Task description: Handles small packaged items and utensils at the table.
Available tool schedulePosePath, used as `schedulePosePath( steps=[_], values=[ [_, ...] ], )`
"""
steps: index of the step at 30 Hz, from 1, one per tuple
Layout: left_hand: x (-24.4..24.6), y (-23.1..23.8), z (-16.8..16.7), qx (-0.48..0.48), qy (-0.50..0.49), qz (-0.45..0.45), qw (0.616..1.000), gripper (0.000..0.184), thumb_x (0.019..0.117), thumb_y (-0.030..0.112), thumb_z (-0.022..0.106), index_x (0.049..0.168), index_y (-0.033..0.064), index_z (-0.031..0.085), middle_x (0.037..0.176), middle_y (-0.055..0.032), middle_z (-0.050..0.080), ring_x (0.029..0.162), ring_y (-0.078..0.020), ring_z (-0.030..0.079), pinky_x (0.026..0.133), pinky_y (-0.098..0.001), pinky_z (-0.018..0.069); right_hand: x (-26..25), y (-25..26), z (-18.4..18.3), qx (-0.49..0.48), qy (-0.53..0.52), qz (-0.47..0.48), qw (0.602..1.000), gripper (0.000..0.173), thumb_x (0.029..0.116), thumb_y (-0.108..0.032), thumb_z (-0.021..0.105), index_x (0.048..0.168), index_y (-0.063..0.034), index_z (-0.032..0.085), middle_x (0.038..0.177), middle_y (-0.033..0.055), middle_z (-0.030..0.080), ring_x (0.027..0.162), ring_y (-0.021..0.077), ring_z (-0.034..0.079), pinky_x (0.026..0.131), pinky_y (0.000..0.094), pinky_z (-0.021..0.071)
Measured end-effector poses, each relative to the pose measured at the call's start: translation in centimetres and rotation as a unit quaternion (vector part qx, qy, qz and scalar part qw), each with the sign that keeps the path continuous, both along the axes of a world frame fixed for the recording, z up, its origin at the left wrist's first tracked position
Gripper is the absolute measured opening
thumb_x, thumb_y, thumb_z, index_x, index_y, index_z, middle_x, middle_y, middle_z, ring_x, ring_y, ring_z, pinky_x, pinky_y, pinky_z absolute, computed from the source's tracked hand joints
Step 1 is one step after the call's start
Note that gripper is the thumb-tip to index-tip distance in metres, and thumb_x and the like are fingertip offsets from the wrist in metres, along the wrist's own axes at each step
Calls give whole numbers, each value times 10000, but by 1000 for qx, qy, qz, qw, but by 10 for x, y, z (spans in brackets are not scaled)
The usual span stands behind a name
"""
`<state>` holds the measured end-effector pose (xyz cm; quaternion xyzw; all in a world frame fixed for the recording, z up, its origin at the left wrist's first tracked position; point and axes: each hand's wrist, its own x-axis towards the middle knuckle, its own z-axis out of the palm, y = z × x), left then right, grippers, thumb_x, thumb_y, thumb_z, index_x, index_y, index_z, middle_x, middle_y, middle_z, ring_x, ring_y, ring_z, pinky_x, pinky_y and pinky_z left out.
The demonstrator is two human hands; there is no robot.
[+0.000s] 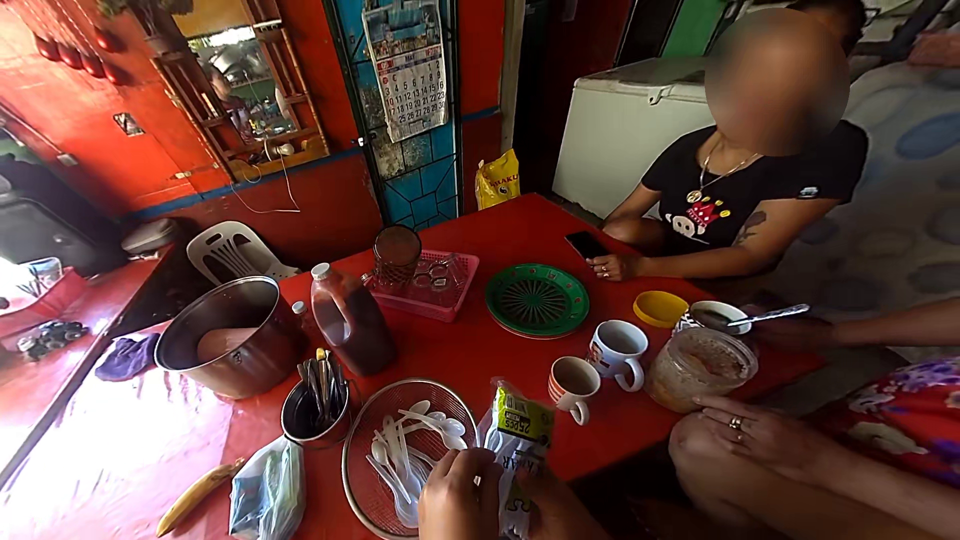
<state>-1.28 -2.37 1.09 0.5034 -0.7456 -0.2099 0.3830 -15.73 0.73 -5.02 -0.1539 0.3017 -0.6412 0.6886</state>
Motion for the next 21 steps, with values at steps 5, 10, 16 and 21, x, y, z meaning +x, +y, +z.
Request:
schedulePosePath(
  steps=[5,10,16,21],
  values=[
    [3,-2,15,90,87,-36,992,100,931,136,720,985,71,775,849,8,738,699,-32,681,666,-202,591,0,-1,2,-13,-19,6,1000,557,864,-243,823,1280,-70,496,1076,108,732,987,234,732,894,456,609],
    [9,-7,22,186,105,-74,974,112,950,140,699,1005,72,768,846,6,745,718,-52,691,693,-239,593,0,0,6,-24,-13,10,1000,418,977,-216,683,1306,-73,467,1093,102,731,1010,231,729,915,456,604],
    [-16,0,8,-41,-58,-1,997,113,894,149,712,935,125,815,802,-52,686,686,-156,672,602,-338,575,2,0,2,-33,-23,24,999,299,1018,-183,610,1280,-109,488,1077,36,734,1017,178,717,933,426,588],
    [-17,-1,8,-75,-104,-19,992,139,931,213,692,939,204,830,919,-67,696,765,-173,680,640,-362,552,-3,-3,-9,-50,-89,47,994,350,972,-330,689,1232,-117,592,1086,82,744,1026,208,722,934,448,588]
  ],
)
